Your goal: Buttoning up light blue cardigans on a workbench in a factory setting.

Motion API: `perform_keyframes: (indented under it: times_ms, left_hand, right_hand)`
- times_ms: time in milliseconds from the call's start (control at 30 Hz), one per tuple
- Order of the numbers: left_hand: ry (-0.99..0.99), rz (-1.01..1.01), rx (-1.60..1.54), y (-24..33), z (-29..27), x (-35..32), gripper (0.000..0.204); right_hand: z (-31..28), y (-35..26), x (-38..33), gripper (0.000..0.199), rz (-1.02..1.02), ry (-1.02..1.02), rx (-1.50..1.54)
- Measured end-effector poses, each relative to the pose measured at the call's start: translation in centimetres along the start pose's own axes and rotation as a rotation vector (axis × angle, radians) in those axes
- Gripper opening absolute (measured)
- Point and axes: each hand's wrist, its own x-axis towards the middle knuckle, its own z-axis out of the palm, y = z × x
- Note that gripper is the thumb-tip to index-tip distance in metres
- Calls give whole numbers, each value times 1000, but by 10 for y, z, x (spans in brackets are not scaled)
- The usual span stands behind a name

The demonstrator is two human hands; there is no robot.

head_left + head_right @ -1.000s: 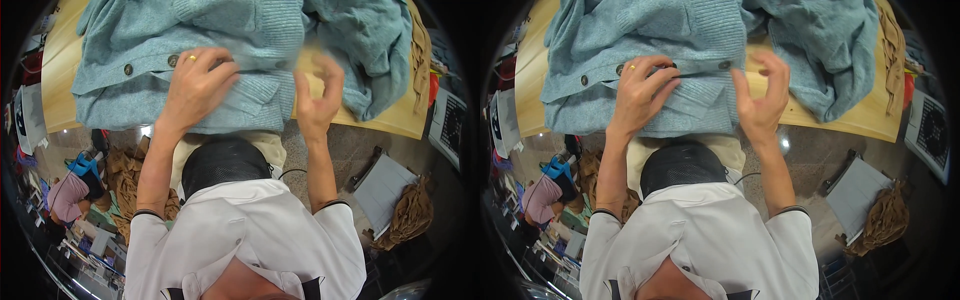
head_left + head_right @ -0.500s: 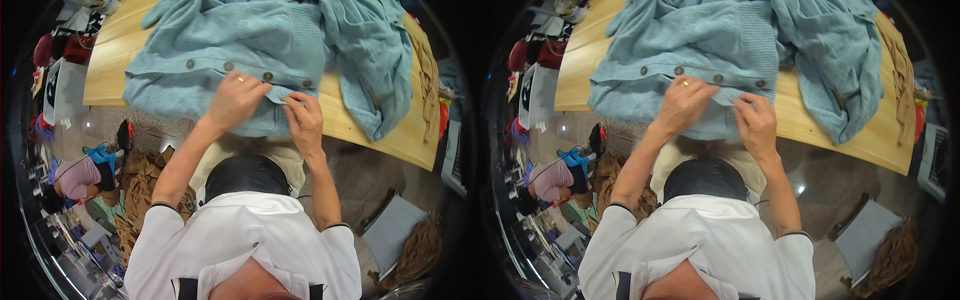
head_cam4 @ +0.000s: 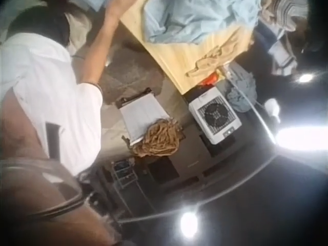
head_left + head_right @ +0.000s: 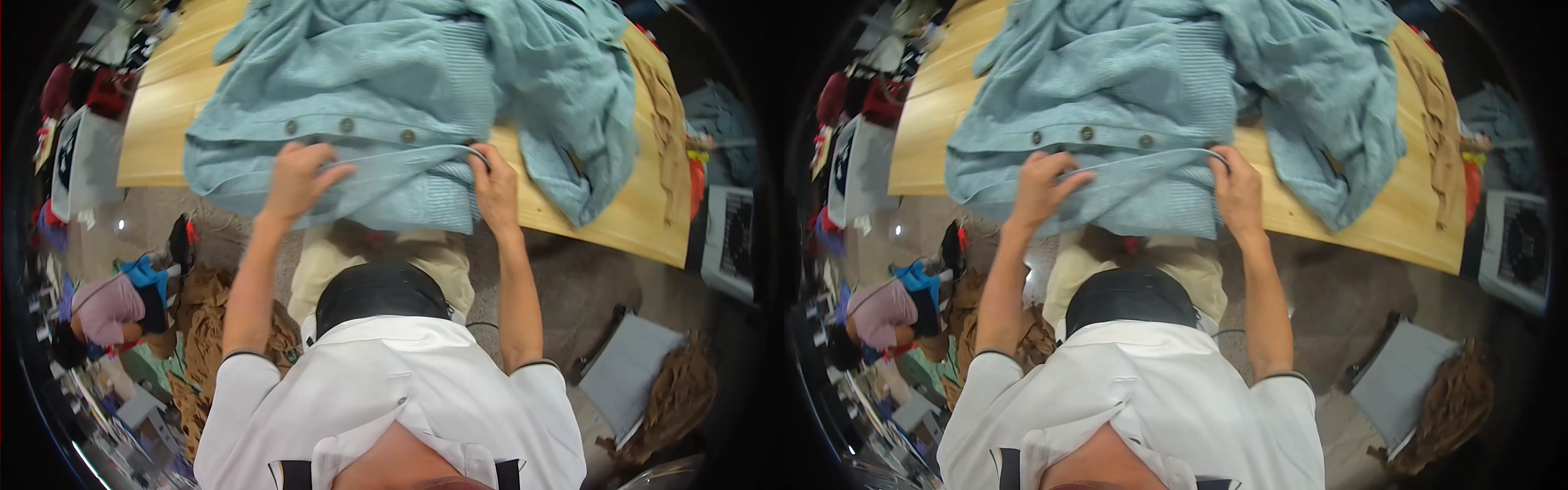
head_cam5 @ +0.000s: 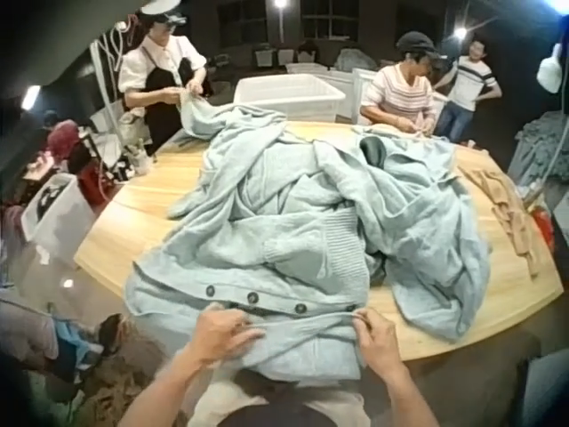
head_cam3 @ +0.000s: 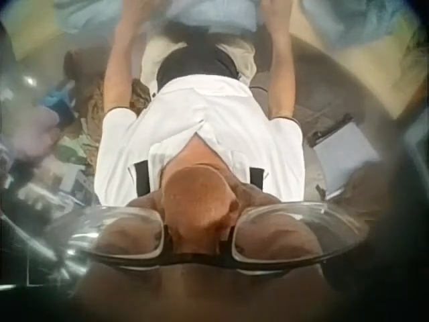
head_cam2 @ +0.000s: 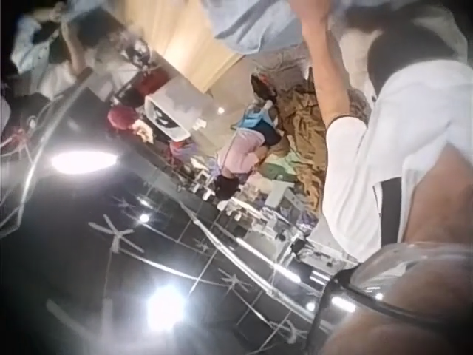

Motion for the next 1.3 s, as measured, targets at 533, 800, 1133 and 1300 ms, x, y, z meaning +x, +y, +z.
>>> perform_keyframes:
  times_ms: [533, 800, 1133, 1300]
  left_hand:
    - [322, -168, -48, -41, -75, 0, 16]
    - [270, 108, 290, -8, -2, 51, 26]
    - [94, 298, -197, 93, 105, 77, 31]
    - [114, 336, -187, 96, 108, 76, 20]
  right_hand:
    - [9, -3, 14, 15, -333, 168, -142]
    - [2, -4, 9, 15, -76, 126, -9]
    - [6, 1, -4, 20, -317, 171, -94]
    - [-12, 1, -1, 16, 213, -7, 530]
